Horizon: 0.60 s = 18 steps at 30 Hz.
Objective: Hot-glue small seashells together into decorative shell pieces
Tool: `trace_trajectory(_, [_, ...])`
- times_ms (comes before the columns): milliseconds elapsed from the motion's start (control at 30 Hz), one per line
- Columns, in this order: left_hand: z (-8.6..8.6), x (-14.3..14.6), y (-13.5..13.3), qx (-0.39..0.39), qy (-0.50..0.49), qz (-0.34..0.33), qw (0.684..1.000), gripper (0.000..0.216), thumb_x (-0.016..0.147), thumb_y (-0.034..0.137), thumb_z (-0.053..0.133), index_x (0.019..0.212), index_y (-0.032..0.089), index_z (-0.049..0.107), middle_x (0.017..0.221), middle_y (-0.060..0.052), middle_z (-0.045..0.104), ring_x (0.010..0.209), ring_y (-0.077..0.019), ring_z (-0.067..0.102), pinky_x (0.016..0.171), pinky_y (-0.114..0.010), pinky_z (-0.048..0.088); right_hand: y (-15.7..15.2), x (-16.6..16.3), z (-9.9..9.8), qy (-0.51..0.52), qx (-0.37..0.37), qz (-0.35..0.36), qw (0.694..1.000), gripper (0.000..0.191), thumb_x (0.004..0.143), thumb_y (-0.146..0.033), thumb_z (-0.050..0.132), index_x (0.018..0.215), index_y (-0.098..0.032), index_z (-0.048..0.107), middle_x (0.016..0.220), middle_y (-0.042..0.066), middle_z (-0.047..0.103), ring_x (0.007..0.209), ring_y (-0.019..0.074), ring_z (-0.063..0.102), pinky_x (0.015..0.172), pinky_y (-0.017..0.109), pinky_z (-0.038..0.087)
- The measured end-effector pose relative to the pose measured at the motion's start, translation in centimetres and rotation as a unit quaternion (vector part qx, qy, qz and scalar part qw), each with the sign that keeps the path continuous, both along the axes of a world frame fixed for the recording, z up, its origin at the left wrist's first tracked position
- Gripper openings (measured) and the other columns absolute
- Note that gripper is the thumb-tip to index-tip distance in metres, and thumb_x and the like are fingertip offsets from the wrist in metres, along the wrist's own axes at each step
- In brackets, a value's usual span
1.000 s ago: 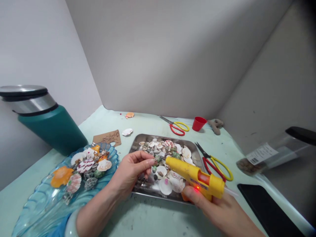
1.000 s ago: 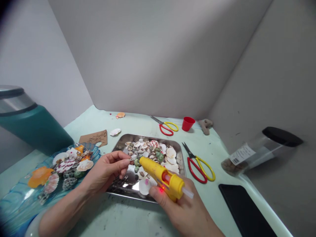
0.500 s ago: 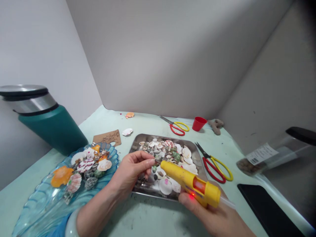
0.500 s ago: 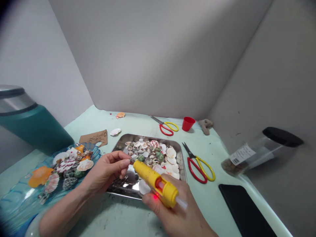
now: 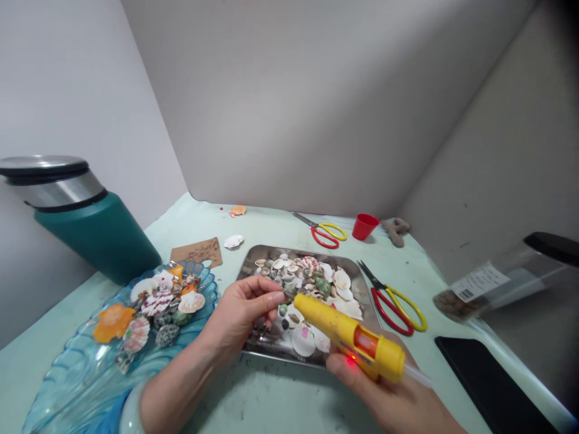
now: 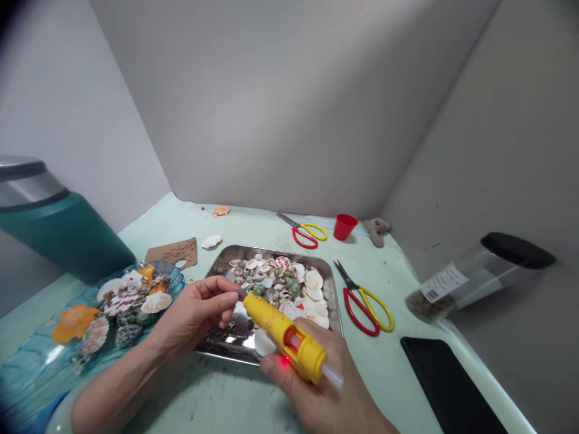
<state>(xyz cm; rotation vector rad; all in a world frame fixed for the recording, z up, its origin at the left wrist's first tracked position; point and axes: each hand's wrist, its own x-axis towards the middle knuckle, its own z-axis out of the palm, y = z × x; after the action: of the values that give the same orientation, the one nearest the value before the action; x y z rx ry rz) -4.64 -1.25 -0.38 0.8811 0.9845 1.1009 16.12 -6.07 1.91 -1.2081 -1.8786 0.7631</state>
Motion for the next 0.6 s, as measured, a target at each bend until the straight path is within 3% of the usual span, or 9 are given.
trace_trajectory(600, [0.08, 0.00, 0.01, -0.004, -0.013, -0.003, 1.000, 0.020, 0.063, 0.026, 0.077, 0.071, 0.013, 0.064, 0.048, 0.003, 0.058, 0.039, -0.0039, 0.046, 0.042, -0.015, 0.036, 0.30, 0.46, -0.34, 0.015, -0.005, -0.026, 1.000, 0.015, 0.081, -0.038, 0.059, 0.076, -0.025, 0.066, 0.067, 0.000, 0.068, 0.061, 0.0206, 0.066, 0.054, 0.028, 0.057])
